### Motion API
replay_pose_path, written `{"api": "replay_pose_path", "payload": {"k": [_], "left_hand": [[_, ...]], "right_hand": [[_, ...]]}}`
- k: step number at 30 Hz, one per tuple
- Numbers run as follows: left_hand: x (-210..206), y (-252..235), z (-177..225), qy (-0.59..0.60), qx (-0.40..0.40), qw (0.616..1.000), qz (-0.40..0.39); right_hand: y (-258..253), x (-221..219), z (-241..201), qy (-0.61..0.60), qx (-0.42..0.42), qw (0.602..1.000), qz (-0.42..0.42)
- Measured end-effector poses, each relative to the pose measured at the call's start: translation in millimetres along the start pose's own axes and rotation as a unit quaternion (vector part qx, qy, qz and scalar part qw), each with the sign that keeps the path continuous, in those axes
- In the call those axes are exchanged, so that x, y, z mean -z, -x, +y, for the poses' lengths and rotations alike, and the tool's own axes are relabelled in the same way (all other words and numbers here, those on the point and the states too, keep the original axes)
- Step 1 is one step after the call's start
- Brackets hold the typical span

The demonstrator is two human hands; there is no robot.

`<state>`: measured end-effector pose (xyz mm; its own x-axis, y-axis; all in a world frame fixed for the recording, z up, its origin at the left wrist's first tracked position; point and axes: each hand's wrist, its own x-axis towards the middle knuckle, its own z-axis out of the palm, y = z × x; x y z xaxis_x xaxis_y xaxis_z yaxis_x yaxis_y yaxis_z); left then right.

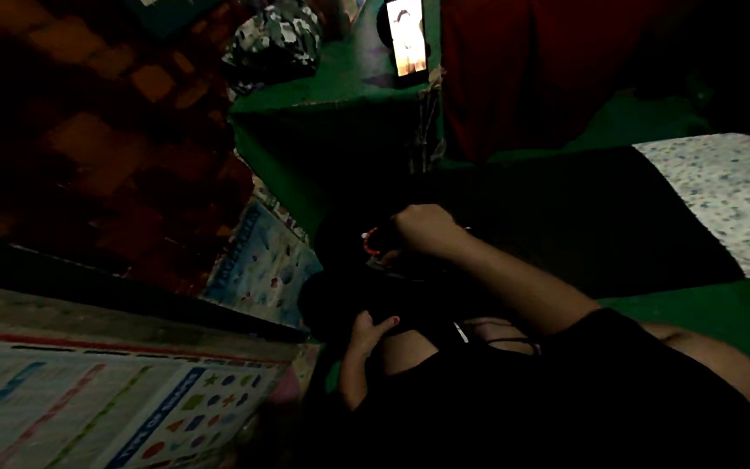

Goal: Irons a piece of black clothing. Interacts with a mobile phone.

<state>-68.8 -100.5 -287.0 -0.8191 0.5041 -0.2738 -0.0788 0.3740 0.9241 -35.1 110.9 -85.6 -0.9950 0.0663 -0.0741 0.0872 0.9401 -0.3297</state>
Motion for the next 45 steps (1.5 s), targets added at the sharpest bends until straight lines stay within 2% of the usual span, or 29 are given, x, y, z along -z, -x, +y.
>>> {"api": "replay_pose_path", "payload": {"k": [4, 7, 10, 12, 14, 15, 18, 22, 26, 29, 35, 45], "left_hand": [[14, 0, -1, -0.058, 0.004, 0.997, 0.058], [23, 4, 6, -0.077, -0.007, 0.994, 0.076], [25, 5, 9, -0.118, -0.086, 0.98, 0.135], [18, 3, 14, -0.154, -0.169, 0.946, 0.23], [4, 1, 26, -0.197, -0.259, 0.89, 0.318], [-5, 1, 33, -0.224, -0.304, 0.863, 0.337], [-32, -8, 42, -0.297, -0.442, 0.791, 0.302], [-73, -18, 47, -0.338, -0.557, 0.734, 0.191], [-96, -15, 55, -0.377, -0.572, 0.721, 0.106], [-101, -15, 53, -0.386, -0.565, 0.723, 0.093], [-105, -10, 43, -0.357, -0.602, 0.702, 0.134], [-105, -2, 47, -0.328, -0.632, 0.695, 0.098]], "right_hand": [[6, 5, 1, 0.002, 0.016, 0.999, -0.037], [32, 17, 18, -0.002, -0.026, 0.998, -0.062], [64, 28, 55, -0.004, -0.08, 0.996, -0.048], [87, 34, 85, -0.007, -0.136, 0.991, -0.017], [109, 40, 118, -0.017, -0.201, 0.979, 0.016], [120, 43, 135, -0.028, -0.231, 0.972, 0.033], [147, 55, 183, -0.053, -0.303, 0.947, 0.089], [167, 67, 245, -0.049, -0.396, 0.907, 0.134], [172, 79, 275, -0.052, -0.442, 0.881, 0.162], [172, 82, 292, -0.055, -0.432, 0.887, 0.155], [187, 78, 280, -0.068, -0.349, 0.926, 0.126], [190, 58, 230, -0.082, -0.265, 0.957, 0.084]]}}
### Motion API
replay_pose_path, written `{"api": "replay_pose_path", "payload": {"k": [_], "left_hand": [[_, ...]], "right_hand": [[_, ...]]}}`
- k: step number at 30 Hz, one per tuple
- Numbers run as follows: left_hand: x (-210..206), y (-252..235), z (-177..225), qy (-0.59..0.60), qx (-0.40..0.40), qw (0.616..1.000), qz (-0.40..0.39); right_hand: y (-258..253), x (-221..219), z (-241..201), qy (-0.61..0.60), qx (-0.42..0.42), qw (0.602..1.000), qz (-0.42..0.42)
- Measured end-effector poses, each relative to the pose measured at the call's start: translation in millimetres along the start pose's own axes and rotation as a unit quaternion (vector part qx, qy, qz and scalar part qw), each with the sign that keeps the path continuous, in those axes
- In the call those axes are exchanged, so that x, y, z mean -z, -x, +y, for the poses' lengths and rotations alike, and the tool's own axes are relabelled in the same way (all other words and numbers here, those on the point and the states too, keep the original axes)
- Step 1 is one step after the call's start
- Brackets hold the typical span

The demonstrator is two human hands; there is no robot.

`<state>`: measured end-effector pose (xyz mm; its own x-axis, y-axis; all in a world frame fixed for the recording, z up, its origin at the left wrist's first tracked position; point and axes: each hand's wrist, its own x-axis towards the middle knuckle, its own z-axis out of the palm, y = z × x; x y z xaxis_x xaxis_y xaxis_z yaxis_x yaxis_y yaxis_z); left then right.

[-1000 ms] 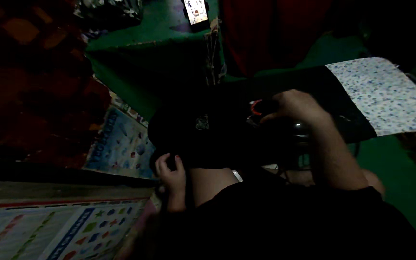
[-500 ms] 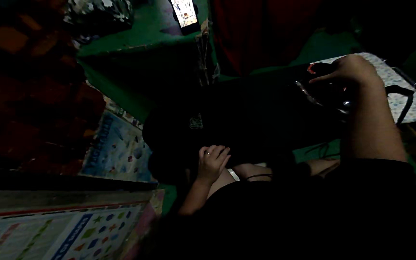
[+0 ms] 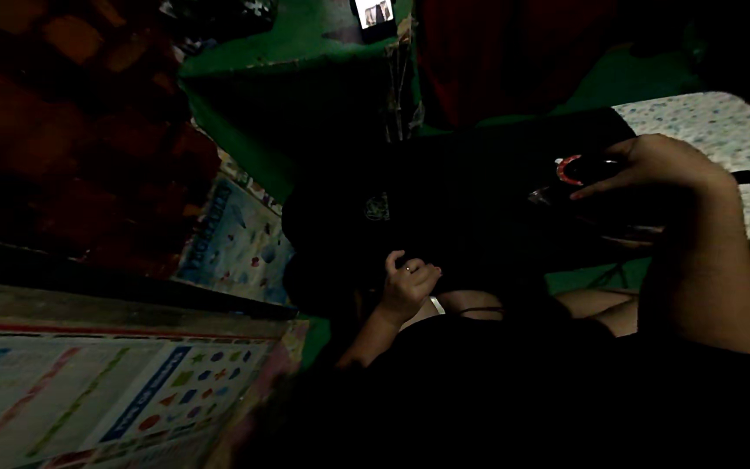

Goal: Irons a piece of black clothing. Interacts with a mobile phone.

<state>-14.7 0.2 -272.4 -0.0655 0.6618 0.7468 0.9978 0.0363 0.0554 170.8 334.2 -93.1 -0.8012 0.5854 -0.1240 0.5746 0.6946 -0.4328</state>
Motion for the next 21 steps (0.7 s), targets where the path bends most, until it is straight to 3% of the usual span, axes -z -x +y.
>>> {"api": "replay_pose_path", "payload": {"k": [4, 7, 9, 11, 13, 17, 21], "left_hand": [[2, -1, 0, 0.012, -0.007, 1.0, -0.007], [14, -23, -8, 0.018, 0.039, 0.997, -0.058], [25, -41, -23, 0.01, 0.133, 0.984, -0.118], [37, -58, -42, 0.011, 0.263, 0.94, -0.216], [43, -66, -59, -0.012, 0.341, 0.894, -0.29], [40, -67, -67, -0.061, 0.351, 0.872, -0.336], [40, -71, -67, -0.062, 0.355, 0.861, -0.359]], "right_hand": [[-3, -9, -7, 0.027, 0.023, 0.999, -0.001], [-2, -8, -12, 0.024, 0.025, 0.999, -0.005], [0, -8, -16, 0.012, 0.046, 0.999, -0.016], [2, -10, -19, 0.014, 0.068, 0.997, -0.035], [3, -11, -18, 0.024, 0.094, 0.994, -0.052], [-7, -7, -17, 0.015, 0.088, 0.995, -0.039], [-34, -14, -34, 0.024, 0.008, 0.997, 0.071]]}}
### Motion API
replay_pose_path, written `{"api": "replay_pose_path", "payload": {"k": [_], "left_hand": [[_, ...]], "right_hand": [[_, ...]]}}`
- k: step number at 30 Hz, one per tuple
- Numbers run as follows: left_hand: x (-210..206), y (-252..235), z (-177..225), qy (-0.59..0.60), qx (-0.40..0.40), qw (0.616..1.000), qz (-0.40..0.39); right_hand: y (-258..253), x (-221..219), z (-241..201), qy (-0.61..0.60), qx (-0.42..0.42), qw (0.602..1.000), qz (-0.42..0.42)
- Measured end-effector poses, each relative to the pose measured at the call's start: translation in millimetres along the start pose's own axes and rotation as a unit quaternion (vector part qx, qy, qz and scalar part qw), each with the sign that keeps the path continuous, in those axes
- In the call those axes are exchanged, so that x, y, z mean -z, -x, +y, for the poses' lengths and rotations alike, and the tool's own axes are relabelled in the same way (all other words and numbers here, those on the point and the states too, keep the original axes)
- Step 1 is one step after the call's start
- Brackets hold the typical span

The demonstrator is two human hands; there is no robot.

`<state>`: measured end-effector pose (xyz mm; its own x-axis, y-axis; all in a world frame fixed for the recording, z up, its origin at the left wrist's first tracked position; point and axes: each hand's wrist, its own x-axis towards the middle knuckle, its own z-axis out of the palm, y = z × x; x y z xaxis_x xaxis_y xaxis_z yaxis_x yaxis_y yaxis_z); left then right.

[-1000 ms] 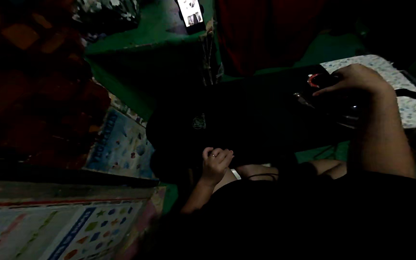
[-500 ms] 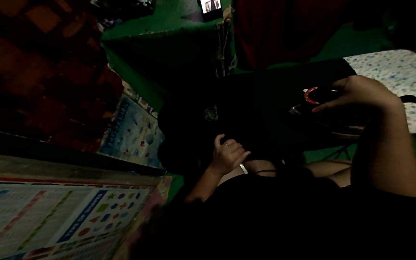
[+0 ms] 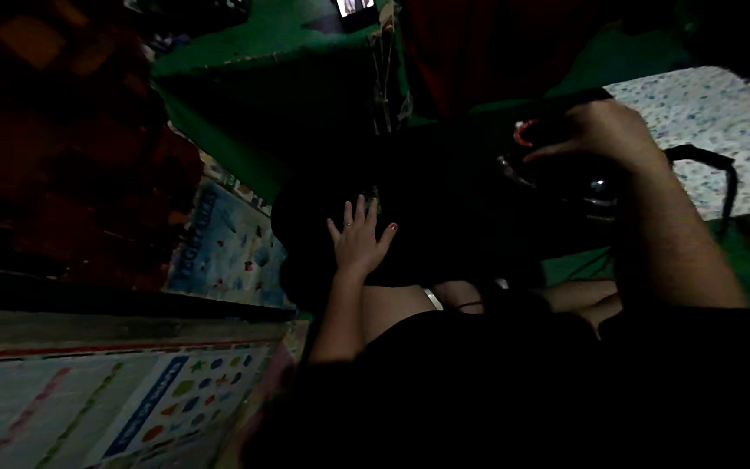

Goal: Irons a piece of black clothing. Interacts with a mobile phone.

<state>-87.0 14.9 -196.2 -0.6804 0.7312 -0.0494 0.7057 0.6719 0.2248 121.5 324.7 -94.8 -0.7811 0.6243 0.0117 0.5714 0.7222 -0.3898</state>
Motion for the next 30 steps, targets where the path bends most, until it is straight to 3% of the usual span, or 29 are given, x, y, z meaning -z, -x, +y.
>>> {"api": "replay_pose_path", "payload": {"k": [4, 13, 23, 30], "left_hand": [[0, 0, 2, -0.007, -0.001, 1.0, -0.006], [-3, 4, 0, 0.001, 0.006, 1.0, 0.003], [-7, 10, -3, 0.002, 0.004, 1.0, 0.016], [-6, 16, -1, 0.009, -0.001, 1.0, 0.026]], "right_hand": [[-27, 1, -32, 0.012, -0.042, 0.999, -0.012], [-53, -14, -66, 0.022, 0.112, 0.986, -0.123], [0, -16, -86, 0.07, 0.26, 0.936, -0.225], [38, -15, -52, 0.065, 0.357, 0.897, -0.252]]}}
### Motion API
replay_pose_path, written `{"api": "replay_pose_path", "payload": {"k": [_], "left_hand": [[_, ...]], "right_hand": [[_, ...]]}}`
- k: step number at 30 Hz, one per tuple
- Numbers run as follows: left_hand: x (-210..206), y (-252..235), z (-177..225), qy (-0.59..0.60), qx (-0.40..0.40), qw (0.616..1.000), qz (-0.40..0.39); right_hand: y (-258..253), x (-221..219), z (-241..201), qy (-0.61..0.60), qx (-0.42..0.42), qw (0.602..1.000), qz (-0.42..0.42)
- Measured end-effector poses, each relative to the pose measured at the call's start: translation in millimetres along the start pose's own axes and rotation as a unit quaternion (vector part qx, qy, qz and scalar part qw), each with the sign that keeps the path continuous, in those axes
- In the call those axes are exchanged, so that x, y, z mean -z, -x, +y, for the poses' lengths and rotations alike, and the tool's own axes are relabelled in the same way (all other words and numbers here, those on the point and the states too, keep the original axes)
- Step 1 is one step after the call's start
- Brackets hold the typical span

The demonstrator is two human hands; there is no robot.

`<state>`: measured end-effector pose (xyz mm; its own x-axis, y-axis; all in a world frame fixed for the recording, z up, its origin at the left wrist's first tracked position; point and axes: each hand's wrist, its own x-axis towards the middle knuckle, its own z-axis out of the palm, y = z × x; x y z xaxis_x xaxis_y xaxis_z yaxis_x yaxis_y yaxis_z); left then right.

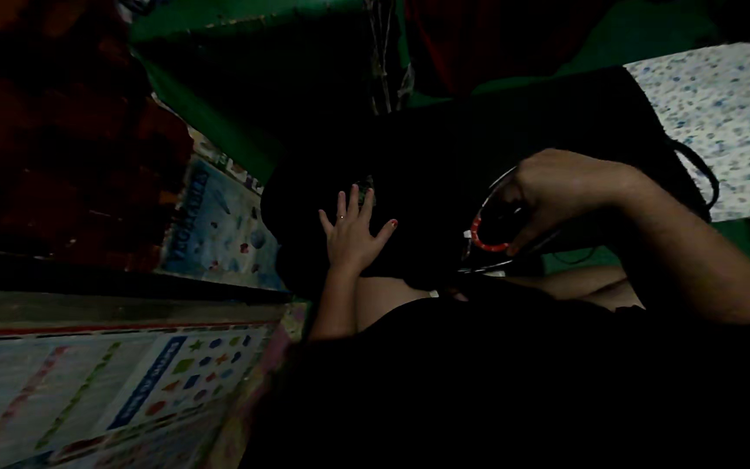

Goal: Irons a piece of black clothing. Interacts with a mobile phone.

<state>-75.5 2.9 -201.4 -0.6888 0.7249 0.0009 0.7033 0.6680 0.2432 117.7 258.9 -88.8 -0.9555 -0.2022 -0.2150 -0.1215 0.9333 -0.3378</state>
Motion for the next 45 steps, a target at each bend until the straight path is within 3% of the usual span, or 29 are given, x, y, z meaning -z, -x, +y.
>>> {"api": "replay_pose_path", "payload": {"k": [3, 7, 13, 16, 19, 23, 28, 32, 37, 42, 43, 45], "left_hand": [[0, -1, 5, -0.005, -0.019, 1.0, -0.005], [-12, 2, 32, -0.002, -0.109, 0.994, -0.01], [-36, 11, 69, -0.019, -0.238, 0.971, -0.031], [-53, 20, 75, 0.011, -0.314, 0.948, 0.051], [-70, 22, 73, 0.021, -0.346, 0.918, 0.192], [-81, 16, 70, 0.012, -0.378, 0.876, 0.3], [-93, 2, 70, 0.025, -0.445, 0.805, 0.393], [-94, 4, 76, 0.027, -0.467, 0.785, 0.406], [-85, 15, 64, 0.059, -0.425, 0.791, 0.436], [-45, 16, -5, 0.12, -0.152, 0.808, 0.556], [-34, 13, -16, 0.124, -0.098, 0.823, 0.545], [-7, 8, -22, 0.115, -0.001, 0.89, 0.441]], "right_hand": [[19, -5, 11, -0.014, -0.017, 1.0, 0.017], [37, 0, 28, -0.043, -0.129, 0.988, 0.072], [32, 11, 65, -0.073, -0.312, 0.923, 0.213], [13, 18, 73, -0.063, -0.378, 0.887, 0.258], [-5, 28, 72, -0.074, -0.352, 0.894, 0.266], [-39, 40, 64, -0.078, -0.317, 0.918, 0.226], [-86, 45, 47, -0.083, -0.282, 0.934, 0.205], [-121, 45, 27, -0.071, -0.239, 0.949, 0.192], [-133, 41, -1, -0.041, -0.117, 0.987, 0.103], [-100, 22, -27, -0.034, -0.034, 0.998, 0.039], [-89, 17, -32, -0.031, -0.027, 0.999, 0.03], [-67, 5, -41, -0.016, -0.01, 1.0, 0.02]]}}
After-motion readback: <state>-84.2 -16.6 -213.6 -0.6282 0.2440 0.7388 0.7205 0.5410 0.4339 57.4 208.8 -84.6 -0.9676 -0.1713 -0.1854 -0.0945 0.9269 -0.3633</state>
